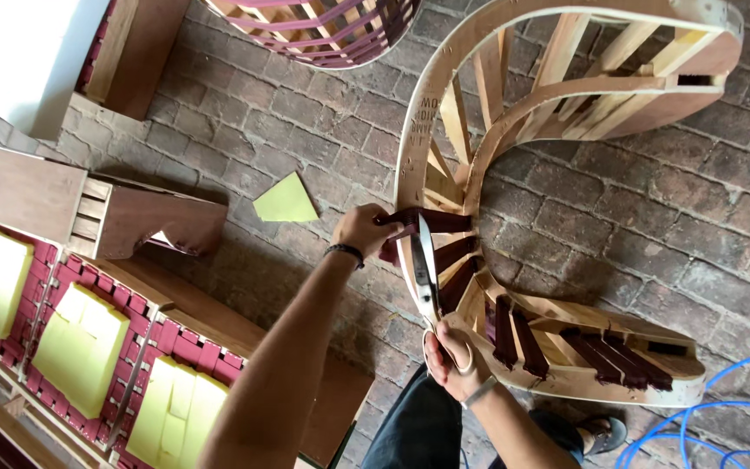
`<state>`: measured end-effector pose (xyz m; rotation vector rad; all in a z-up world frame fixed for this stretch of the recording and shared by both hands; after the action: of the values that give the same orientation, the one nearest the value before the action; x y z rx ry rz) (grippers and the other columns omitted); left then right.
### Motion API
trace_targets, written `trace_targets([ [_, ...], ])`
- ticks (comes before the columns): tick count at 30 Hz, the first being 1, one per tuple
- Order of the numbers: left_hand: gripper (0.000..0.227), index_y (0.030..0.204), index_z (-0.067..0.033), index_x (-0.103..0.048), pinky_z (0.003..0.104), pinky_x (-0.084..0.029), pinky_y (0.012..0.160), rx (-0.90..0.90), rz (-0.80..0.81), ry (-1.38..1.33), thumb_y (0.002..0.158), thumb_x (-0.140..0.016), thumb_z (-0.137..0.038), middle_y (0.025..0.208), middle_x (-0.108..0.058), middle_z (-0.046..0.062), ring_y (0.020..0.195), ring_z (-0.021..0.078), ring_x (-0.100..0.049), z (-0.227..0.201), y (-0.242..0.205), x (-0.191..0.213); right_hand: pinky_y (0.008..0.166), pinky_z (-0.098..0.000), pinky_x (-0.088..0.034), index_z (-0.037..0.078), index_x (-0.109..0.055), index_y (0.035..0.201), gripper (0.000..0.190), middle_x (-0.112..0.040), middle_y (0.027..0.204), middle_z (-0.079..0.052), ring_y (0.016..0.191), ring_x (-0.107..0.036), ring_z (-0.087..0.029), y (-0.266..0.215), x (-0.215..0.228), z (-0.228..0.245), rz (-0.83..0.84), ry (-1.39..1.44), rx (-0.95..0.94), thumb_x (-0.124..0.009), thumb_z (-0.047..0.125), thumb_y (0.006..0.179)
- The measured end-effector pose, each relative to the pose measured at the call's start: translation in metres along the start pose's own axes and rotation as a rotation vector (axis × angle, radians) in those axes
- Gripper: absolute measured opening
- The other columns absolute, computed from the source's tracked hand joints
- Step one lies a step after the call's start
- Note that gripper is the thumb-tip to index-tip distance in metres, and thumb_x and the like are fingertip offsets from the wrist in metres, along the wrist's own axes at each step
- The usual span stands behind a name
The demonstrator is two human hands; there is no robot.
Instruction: The person weaves maroon fabric strips into the slats of a curved wooden chair frame. They use a pneumatic staple gun to secure the strips, then trim excess fabric with scissors. The process is repeated across multiple sections of the chair.
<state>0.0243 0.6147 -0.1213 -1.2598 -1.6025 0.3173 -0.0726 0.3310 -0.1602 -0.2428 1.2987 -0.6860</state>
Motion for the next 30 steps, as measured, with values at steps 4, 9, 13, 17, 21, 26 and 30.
trace_targets([
  [4, 0.022, 0.107, -0.0252, -0.076, 0.036, -0.057, 0.077, -0.088, -0.112, 0.290, 0.090, -0.075, -0.039, 0.092, -0.077, 0.000, 0.085, 0.0164, -0.070, -0.027, -0.010, 0.017, 0.034, -0.0253, -0.036, 0.009, -0.058, 0.075, 0.040, -0.053, 0.055, 0.002, 0.039, -0.046, -0.009, 0.013, -0.003, -0.001, -0.012, -0.128, -0.001, -0.069, 0.041, 0.096],
  [9, 0.020, 0.107, -0.0289, -0.076, 0.037, -0.057, 0.077, -0.129, -0.124, 0.356, 0.092, -0.071, -0.041, 0.093, -0.078, -0.003, 0.082, 0.0153, -0.071, -0.034, -0.016, 0.019, 0.033, -0.0244, -0.038, 0.009, -0.058, 0.068, 0.044, -0.053, 0.050, 0.002, 0.035, -0.047, -0.009, 0.007, -0.010, 0.017, 0.004, -0.167, 0.011, -0.068, 0.042, 0.095],
  [13, 0.019, 0.107, -0.0272, -0.078, 0.036, -0.056, 0.079, -0.091, -0.083, 0.353, 0.096, -0.069, -0.039, 0.091, -0.079, 0.000, 0.082, 0.0149, -0.072, -0.034, -0.017, 0.011, 0.033, -0.0254, -0.037, 0.009, -0.058, 0.068, 0.042, -0.053, 0.052, 0.003, 0.037, -0.045, -0.009, 0.013, -0.017, 0.027, -0.047, -0.248, 0.023, -0.069, 0.039, 0.096],
  [17, 0.018, 0.107, -0.0261, -0.078, 0.036, -0.057, 0.078, -0.101, -0.145, 0.351, 0.097, -0.068, -0.038, 0.093, -0.079, -0.001, 0.081, 0.0142, -0.070, -0.040, -0.028, 0.019, 0.033, -0.0256, -0.036, 0.009, -0.060, 0.070, 0.038, -0.053, 0.053, 0.003, 0.036, -0.045, -0.009, 0.016, -0.023, 0.031, -0.092, -0.306, 0.011, -0.070, 0.035, 0.095],
  [21, 0.019, 0.107, -0.0254, -0.078, 0.034, -0.058, 0.074, -0.135, -0.146, 0.158, 0.095, -0.070, -0.037, 0.095, -0.079, -0.002, 0.078, 0.0118, -0.070, -0.053, -0.060, 0.027, 0.032, -0.0249, -0.037, 0.009, -0.060, 0.068, 0.043, -0.053, 0.051, 0.003, 0.036, -0.045, -0.008, 0.009, -0.026, 0.044, -0.065, -0.256, 0.048, -0.067, 0.041, 0.096],
  [26, 0.024, 0.116, -0.0209, -0.074, 0.030, -0.059, 0.064, -0.188, -0.061, -0.391, 0.093, -0.068, -0.024, 0.092, -0.079, 0.004, 0.064, 0.0168, -0.067, -0.083, -0.113, 0.023, 0.031, -0.0271, -0.034, 0.009, -0.060, 0.070, 0.041, -0.053, 0.053, 0.002, 0.037, -0.043, -0.009, -0.028, -0.022, 0.073, -0.089, -0.313, 0.112, -0.067, 0.040, 0.095],
  [30, 0.017, 0.110, -0.0037, -0.073, 0.025, -0.055, 0.075, -0.776, -0.127, -0.626, 0.095, -0.072, -0.013, 0.092, -0.075, 0.003, 0.082, 0.0061, -0.066, -0.126, -0.153, -0.012, 0.032, -0.0262, -0.031, 0.006, -0.060, 0.069, 0.045, -0.051, 0.051, -0.001, 0.035, -0.043, -0.012, -0.095, 0.009, 0.097, -0.273, -0.436, 0.156, -0.065, 0.043, 0.094],
])
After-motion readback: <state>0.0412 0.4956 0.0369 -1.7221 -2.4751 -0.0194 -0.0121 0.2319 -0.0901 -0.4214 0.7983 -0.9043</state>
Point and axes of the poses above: each hand's wrist, its own y-axis towards the middle knuckle, its own x-axis out of the back of the hand, z = x × y, the point moved 2 cm from there along y, towards the middle knuckle
